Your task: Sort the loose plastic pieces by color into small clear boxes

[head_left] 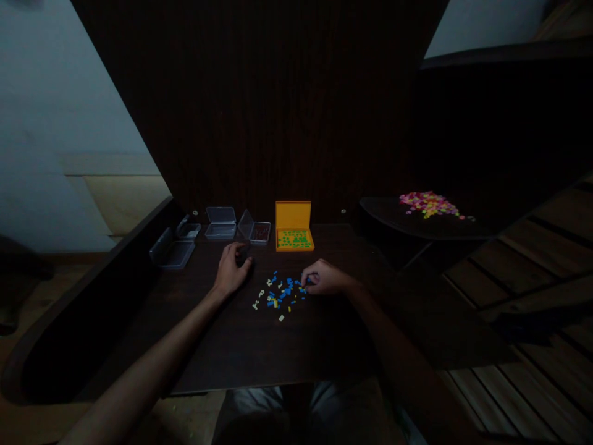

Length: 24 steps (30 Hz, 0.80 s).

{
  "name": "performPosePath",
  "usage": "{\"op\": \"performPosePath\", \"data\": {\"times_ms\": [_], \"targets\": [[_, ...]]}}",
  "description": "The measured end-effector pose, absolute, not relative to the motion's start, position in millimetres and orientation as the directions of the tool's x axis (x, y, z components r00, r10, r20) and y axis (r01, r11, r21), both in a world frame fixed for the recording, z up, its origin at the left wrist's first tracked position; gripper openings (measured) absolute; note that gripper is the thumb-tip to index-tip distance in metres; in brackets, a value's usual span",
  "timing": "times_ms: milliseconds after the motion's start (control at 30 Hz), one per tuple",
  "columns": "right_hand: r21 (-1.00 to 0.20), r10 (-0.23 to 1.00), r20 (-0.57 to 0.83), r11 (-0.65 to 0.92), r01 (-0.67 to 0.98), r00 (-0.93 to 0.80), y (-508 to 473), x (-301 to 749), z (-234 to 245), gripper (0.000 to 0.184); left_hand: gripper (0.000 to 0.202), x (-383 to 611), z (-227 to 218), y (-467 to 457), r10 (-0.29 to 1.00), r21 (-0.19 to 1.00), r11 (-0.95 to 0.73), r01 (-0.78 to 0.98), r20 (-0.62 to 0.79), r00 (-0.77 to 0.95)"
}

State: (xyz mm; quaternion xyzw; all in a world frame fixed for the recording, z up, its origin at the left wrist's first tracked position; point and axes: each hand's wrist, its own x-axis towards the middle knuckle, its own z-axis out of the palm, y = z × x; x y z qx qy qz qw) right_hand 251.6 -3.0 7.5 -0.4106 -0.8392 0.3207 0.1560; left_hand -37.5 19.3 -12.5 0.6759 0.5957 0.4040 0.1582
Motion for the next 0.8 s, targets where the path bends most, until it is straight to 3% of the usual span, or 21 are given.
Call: {"op": "performPosePath", "data": {"times_ms": [200, 367, 533, 667, 800], "targets": [[-0.679, 0.791, -0.052, 0.419, 0.603, -0.609, -4.4, 247.7, 10.9, 0.012, 0.037, -32.4, -8.4, 28.3, 0.936, 0.700, -0.208, 0.683, 0.345, -0.068], [-0.742, 0.828, -0.081, 0.322, 0.588, -0.555, 1.0, 256.3, 15.1, 0.014, 0.057, -30.0, -9.1, 44.6, 0.907, 0.778, -0.138, 0.613, 0.348, -0.237], [-0.799, 0.908, 0.070, 0.298, 0.522, -0.413, 18.6, 260.0, 30.2, 0.018, 0.063, -27.6, -8.4, 60.0, 0.916, 0.789, -0.131, 0.600, 0.328, -0.231], [-0.741, 0.910, 0.179, 0.375, 0.557, -0.374, 42.8, 237.4, 41.5, 0.017, 0.067, -23.8, -6.5, 66.4, 0.919, 0.795, -0.136, 0.592, 0.325, -0.225], [-0.615, 0.881, 0.193, 0.452, 0.646, -0.433, 71.4, 199.9, 47.8, 0.014, 0.072, -20.3, -6.8, 69.2, 0.920, 0.782, -0.131, 0.609, 0.325, -0.219]]}}
